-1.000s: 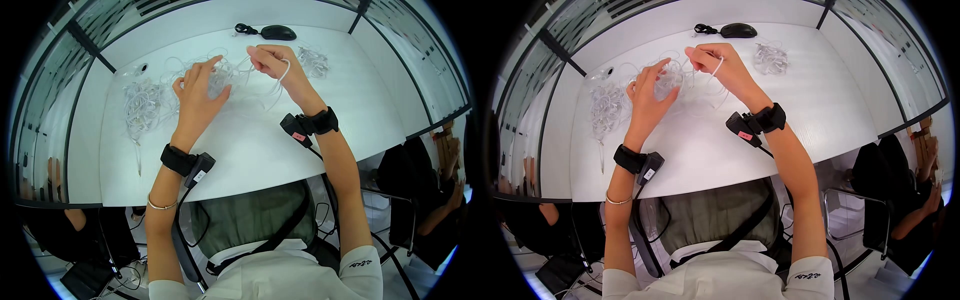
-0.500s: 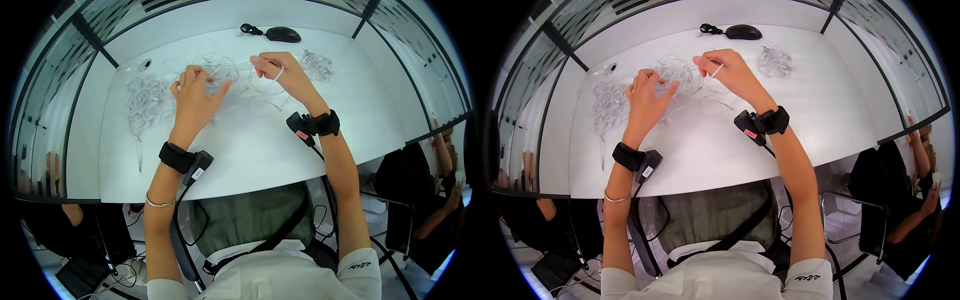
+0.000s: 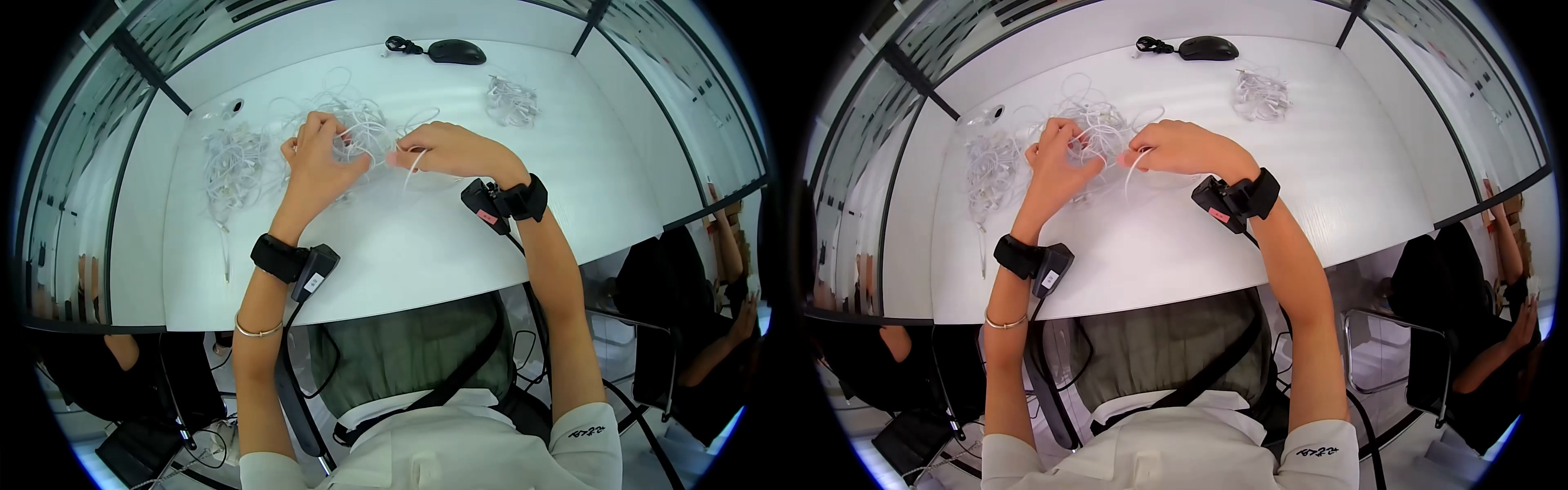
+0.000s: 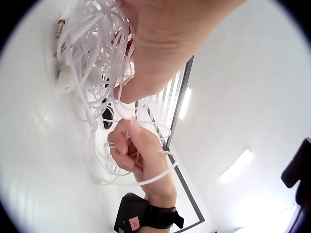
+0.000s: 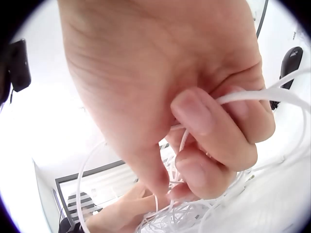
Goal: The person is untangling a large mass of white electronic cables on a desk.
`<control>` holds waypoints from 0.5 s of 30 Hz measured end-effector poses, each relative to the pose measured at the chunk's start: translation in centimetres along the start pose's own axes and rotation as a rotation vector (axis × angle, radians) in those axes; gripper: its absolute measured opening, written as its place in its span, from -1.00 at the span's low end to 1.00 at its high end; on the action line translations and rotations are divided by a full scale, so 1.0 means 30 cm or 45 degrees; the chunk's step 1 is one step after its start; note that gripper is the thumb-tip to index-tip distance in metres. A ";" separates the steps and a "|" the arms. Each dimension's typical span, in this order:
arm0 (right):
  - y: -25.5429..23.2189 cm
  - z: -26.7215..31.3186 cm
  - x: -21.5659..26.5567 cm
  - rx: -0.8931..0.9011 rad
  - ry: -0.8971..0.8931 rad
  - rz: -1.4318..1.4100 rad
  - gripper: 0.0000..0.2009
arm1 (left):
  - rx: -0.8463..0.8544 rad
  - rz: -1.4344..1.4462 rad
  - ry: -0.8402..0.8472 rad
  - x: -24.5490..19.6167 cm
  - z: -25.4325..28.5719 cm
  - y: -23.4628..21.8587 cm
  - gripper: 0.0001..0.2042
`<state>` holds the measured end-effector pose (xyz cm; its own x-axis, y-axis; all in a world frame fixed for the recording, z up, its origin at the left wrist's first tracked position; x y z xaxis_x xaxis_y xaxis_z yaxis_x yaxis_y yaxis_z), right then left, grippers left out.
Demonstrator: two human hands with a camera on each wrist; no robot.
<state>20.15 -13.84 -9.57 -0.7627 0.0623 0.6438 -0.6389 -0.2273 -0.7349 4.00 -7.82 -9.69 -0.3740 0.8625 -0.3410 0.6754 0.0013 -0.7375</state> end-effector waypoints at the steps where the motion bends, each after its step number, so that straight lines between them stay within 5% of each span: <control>1: -0.005 0.001 0.002 -0.013 0.005 0.133 -0.53 | 0.015 -0.029 -0.001 0.007 0.001 0.004 -0.64; 4: -0.011 -0.008 0.002 -0.141 -0.142 -0.002 -0.50 | -0.015 0.014 -0.070 0.027 0.001 -0.007 -0.67; 10: -0.087 0.002 -0.013 -0.339 0.123 -0.031 -0.62 | -0.057 -0.033 -0.074 -0.004 -0.025 -0.050 -0.72; 11: -0.086 0.000 -0.026 -0.475 0.010 -0.077 -0.61 | -0.063 -0.047 -0.053 -0.013 -0.029 -0.058 -0.73; 15: -0.085 0.009 -0.010 -0.420 0.018 -0.133 -0.54 | -0.173 -0.108 0.085 -0.035 -0.033 -0.076 -0.74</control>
<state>22.04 -13.55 -7.82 -0.6913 0.0823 0.7179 -0.7100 0.1071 -0.6960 3.48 -8.24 -7.06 -0.3933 0.8882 -0.2376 0.7245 0.1402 -0.6749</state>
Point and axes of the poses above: each hand's wrist, its own z-axis away from the middle knuckle, its own y-axis out of the palm, x = y × z, the point moved 6 cm from there along -z, towards the middle knuckle, and after that the axes turned 12 degrees about y, right-handed, at the moved point
